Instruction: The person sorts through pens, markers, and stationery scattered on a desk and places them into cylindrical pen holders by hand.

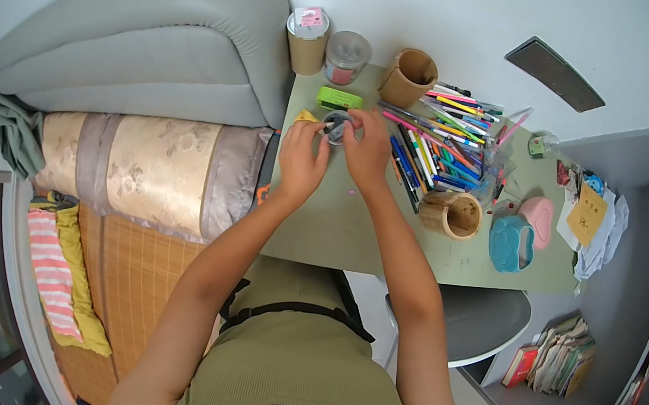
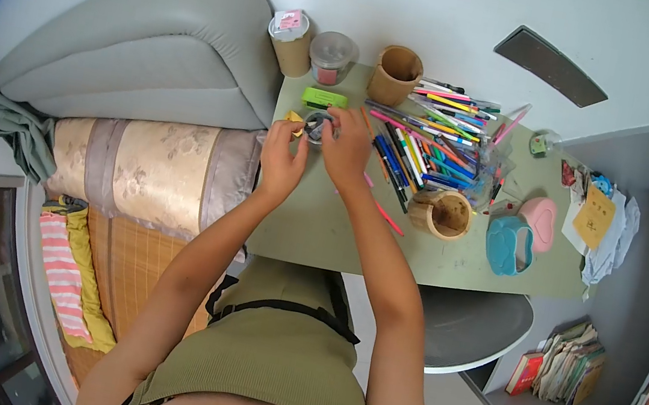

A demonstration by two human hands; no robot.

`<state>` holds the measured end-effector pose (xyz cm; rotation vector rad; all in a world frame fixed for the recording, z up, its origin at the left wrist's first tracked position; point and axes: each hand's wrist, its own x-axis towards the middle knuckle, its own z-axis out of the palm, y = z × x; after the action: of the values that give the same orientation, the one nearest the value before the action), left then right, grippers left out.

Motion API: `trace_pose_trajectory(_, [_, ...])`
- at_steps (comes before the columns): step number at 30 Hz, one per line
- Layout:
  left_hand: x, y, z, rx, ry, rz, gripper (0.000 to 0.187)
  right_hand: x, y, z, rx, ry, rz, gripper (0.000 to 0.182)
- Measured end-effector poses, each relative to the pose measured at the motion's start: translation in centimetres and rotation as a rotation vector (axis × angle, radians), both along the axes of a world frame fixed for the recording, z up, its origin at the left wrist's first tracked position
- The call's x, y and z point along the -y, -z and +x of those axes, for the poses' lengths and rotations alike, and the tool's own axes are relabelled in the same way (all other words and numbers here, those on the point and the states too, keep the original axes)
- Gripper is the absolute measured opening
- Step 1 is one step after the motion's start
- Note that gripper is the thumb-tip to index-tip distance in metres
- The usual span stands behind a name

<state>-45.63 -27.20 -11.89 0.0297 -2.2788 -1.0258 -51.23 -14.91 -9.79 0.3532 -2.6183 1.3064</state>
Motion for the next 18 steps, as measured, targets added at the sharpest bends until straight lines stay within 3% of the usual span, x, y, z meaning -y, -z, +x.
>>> trace_pose_trajectory(3, [-0.2, 0.1, 0.1, 0.066, -0.001, 0.075, 0.027, -0.7, 1.5, 0.1, -0.090, 0.041, -0.054, 0.029])
trace_pose_trajectory(6, [-0.3, 0.7, 0.2, 0.104, -0.010, 0.132, 0.028, -1.5, 2.4, 0.5, 0.044, -0.043, -0.144, 0.046])
trace_pose_trajectory(9, [-0.2, 1.6, 0.0, 0.151, -0.016, 0.106, 0.030, -1.6, 3.4, 1.0, 0.030, -0.148, -0.037, 0.061])
trace_pose_trajectory(18, [-0.5, 1.2, 0.3, 0.227, 0.006, 0.110, 0.039, -0.9, 3.5, 1.5, 0.068, -0.145, -0.099, 0.076])
